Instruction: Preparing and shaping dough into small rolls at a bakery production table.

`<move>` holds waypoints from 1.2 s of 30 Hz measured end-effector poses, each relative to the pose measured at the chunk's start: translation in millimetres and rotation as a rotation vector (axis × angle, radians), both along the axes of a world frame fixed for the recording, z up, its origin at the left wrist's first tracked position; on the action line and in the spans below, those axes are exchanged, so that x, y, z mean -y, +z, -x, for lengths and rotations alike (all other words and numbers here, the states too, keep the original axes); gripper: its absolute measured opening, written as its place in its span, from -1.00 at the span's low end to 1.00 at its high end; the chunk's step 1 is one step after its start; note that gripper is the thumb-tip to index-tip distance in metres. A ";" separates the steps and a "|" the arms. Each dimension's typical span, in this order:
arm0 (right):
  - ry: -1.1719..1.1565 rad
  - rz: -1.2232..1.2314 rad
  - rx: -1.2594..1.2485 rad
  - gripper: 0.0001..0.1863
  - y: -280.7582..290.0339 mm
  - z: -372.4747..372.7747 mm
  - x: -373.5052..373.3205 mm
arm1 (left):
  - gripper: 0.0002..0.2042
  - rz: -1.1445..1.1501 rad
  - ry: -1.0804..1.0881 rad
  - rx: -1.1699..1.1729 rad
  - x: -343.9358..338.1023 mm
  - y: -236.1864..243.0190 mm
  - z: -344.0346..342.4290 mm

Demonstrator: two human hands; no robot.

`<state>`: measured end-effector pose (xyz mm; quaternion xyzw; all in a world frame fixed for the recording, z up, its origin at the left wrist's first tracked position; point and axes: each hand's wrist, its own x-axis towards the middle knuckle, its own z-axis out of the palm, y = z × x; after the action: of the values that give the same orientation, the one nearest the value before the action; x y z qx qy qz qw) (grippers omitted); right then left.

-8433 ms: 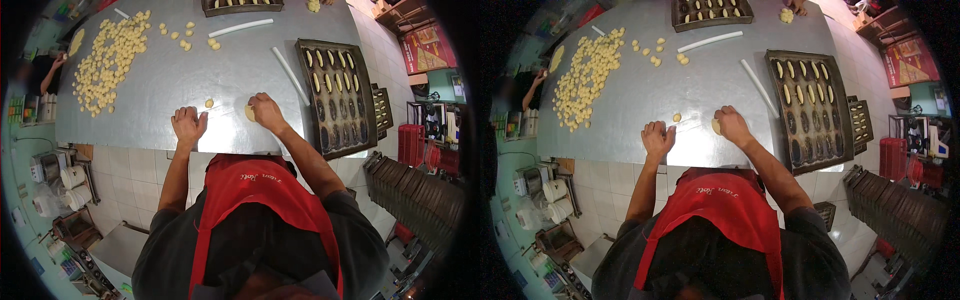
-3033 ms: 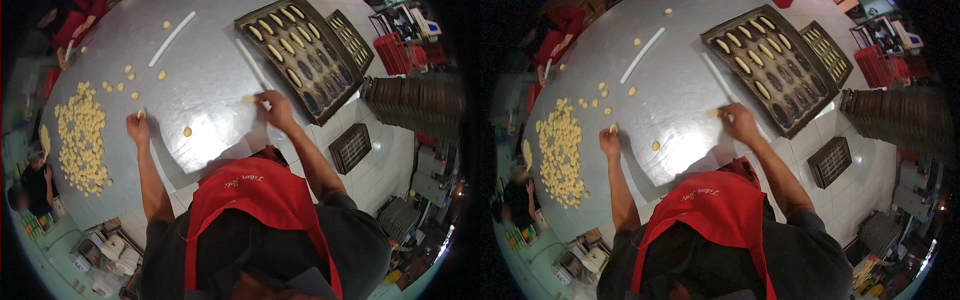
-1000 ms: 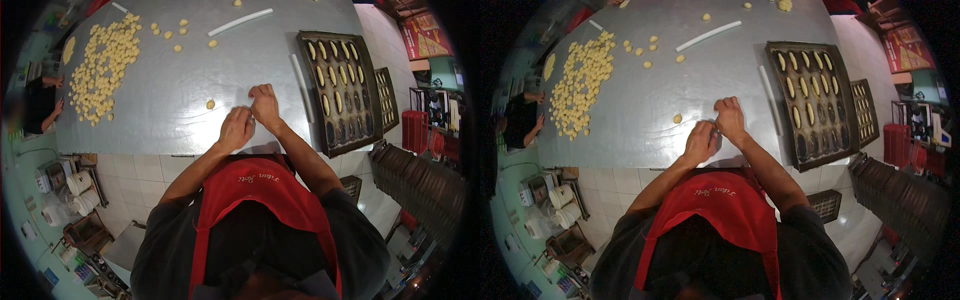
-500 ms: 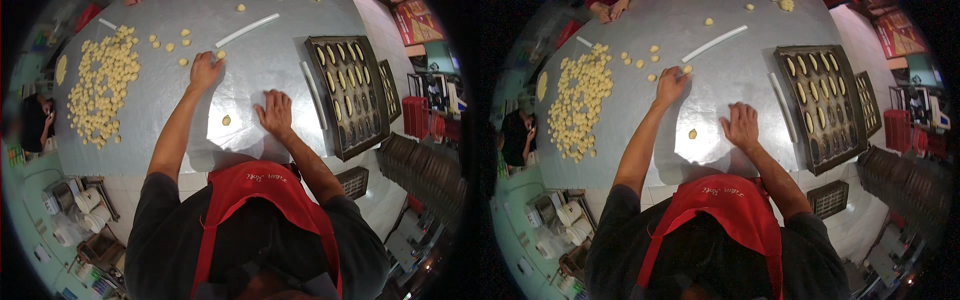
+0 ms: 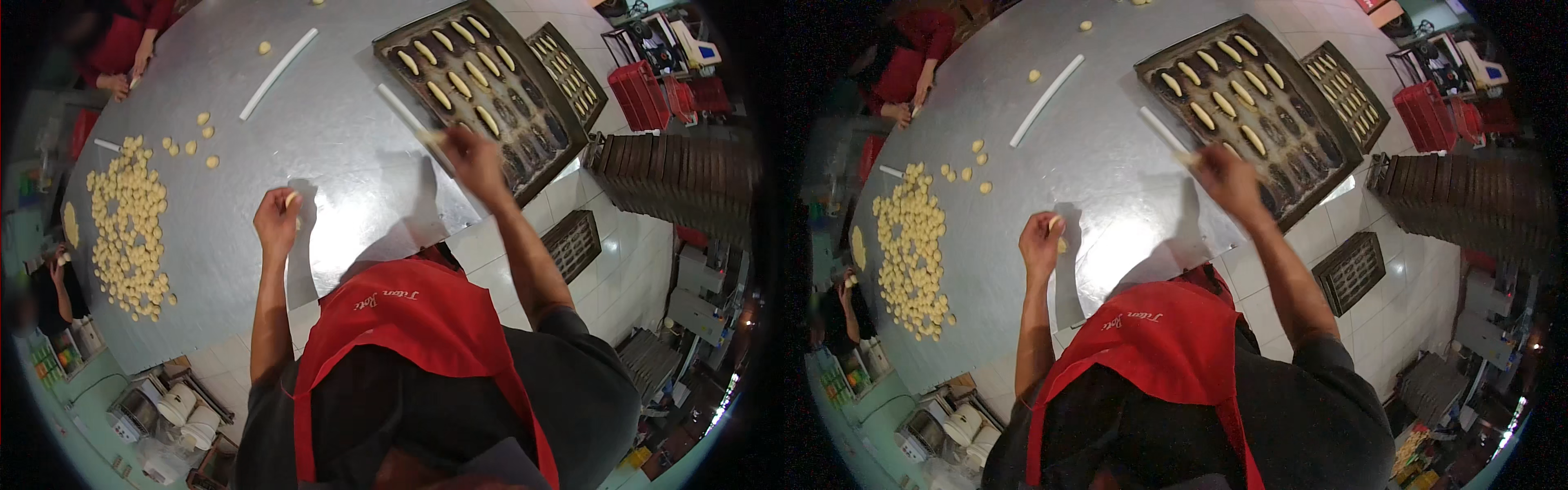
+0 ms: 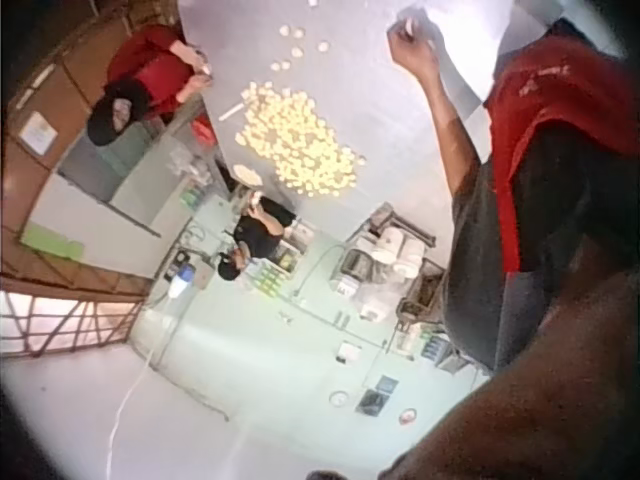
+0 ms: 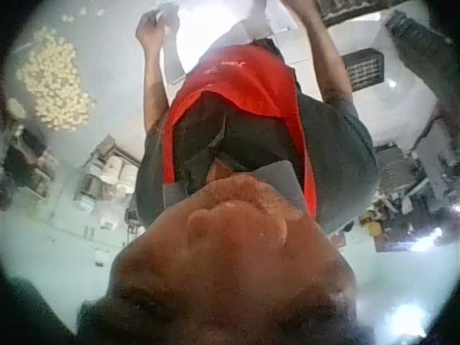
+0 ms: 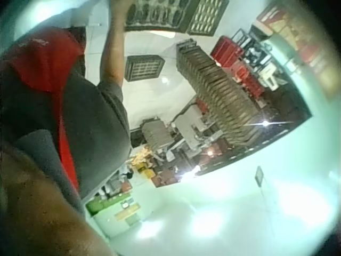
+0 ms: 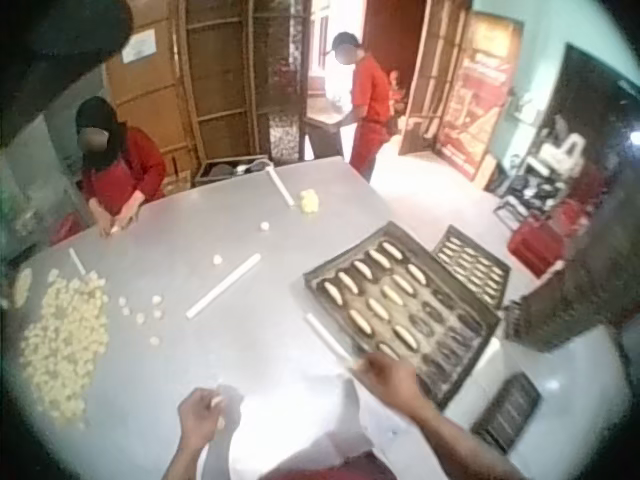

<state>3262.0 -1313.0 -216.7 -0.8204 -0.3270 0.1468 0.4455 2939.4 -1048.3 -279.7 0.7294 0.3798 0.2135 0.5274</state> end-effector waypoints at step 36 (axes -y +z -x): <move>0.504 -0.078 0.429 -0.52 -81.5 83.8 -65.1 | -0.24 -0.918 -0.115 -0.558 75.2 -18.2 -69.3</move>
<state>3178.2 -1247.8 -298.2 -0.7082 -0.6116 0.0636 0.3470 3008.7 -1123.4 -297.8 0.9335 0.3326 0.1268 0.0443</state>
